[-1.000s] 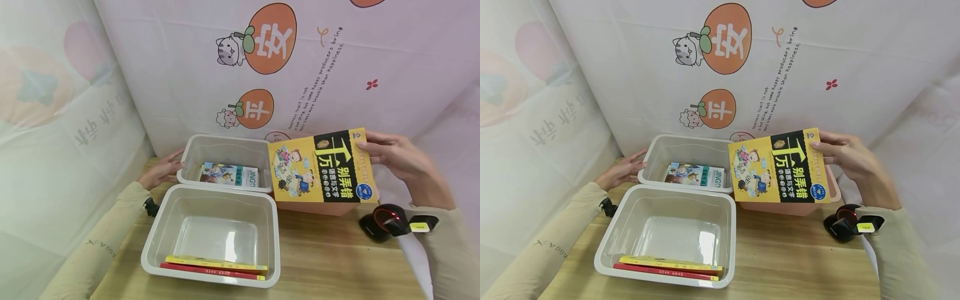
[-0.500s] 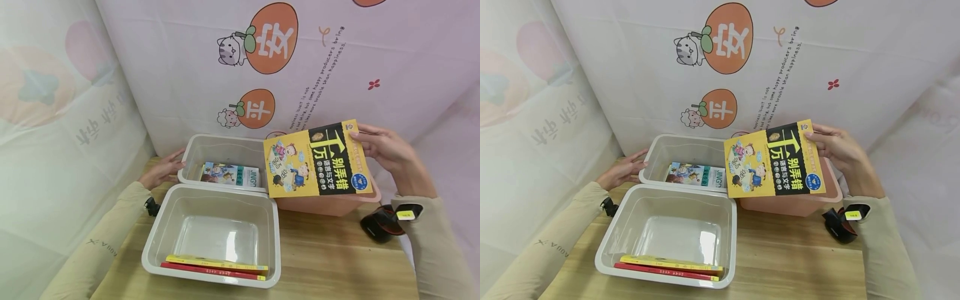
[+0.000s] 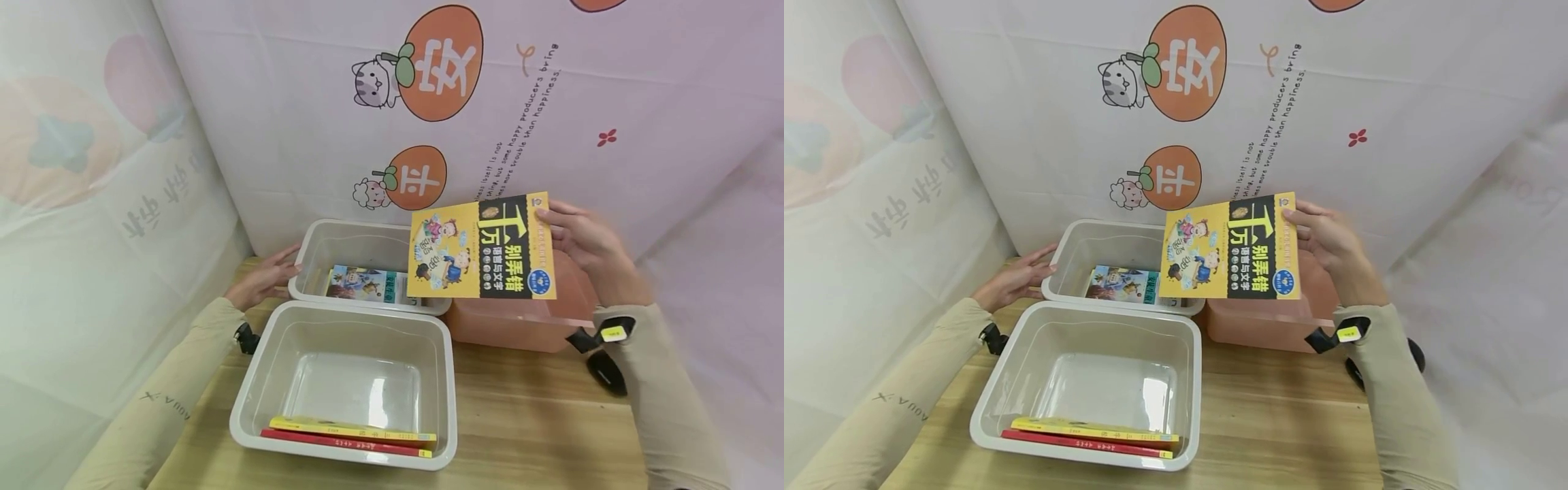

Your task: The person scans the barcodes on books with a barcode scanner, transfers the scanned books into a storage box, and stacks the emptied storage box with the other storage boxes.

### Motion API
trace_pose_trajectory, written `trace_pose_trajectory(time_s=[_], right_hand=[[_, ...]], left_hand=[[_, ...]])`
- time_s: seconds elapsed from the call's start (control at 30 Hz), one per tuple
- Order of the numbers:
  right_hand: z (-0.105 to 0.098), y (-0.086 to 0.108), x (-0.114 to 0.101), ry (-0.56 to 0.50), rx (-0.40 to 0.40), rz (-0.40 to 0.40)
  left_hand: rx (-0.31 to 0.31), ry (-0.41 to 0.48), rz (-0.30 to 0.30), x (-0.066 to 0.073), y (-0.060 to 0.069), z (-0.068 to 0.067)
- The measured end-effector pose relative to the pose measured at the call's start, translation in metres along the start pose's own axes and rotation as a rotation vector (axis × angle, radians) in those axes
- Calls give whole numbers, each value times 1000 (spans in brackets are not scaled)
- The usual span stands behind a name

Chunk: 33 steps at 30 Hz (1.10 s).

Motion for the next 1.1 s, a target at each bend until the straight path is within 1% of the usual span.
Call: trace_pose_trajectory(time_s=[0.07,0.2,0.3,0.43,0.53,0.67,0.8,1.03,1.1], right_hand=[[8,-9,4,-12,-7,-6],[22,-25,13,-72,-14,-6],[29,-33,22,-105,9,-6],[39,-44,37,-95,58,-3],[52,-58,47,-74,68,8],[71,-79,59,-73,64,20],[84,-96,69,-65,66,48],[104,-115,83,-52,48,109],[110,-118,88,-65,53,134]], left_hand=[[-1,3,1,0,-1,0],[-1,-2,0,0,-4,0],[-3,5,-1,1,-8,0],[-13,-6,-1,3,-9,1],[-10,-19,-4,3,-5,1],[3,-23,-3,1,0,-1],[1,-25,7,0,0,-2],[3,-20,3,0,-3,-1],[0,-16,2,0,-3,-1]])
Point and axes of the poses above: each hand's wrist, its own y-axis away from the middle knuckle, its own z-axis out of the palm, x = y × z, the point moved 6 cm from there along -y, towards the middle knuckle, and after that the axes turned 8 degrees about -x, right-handed, at the moved point
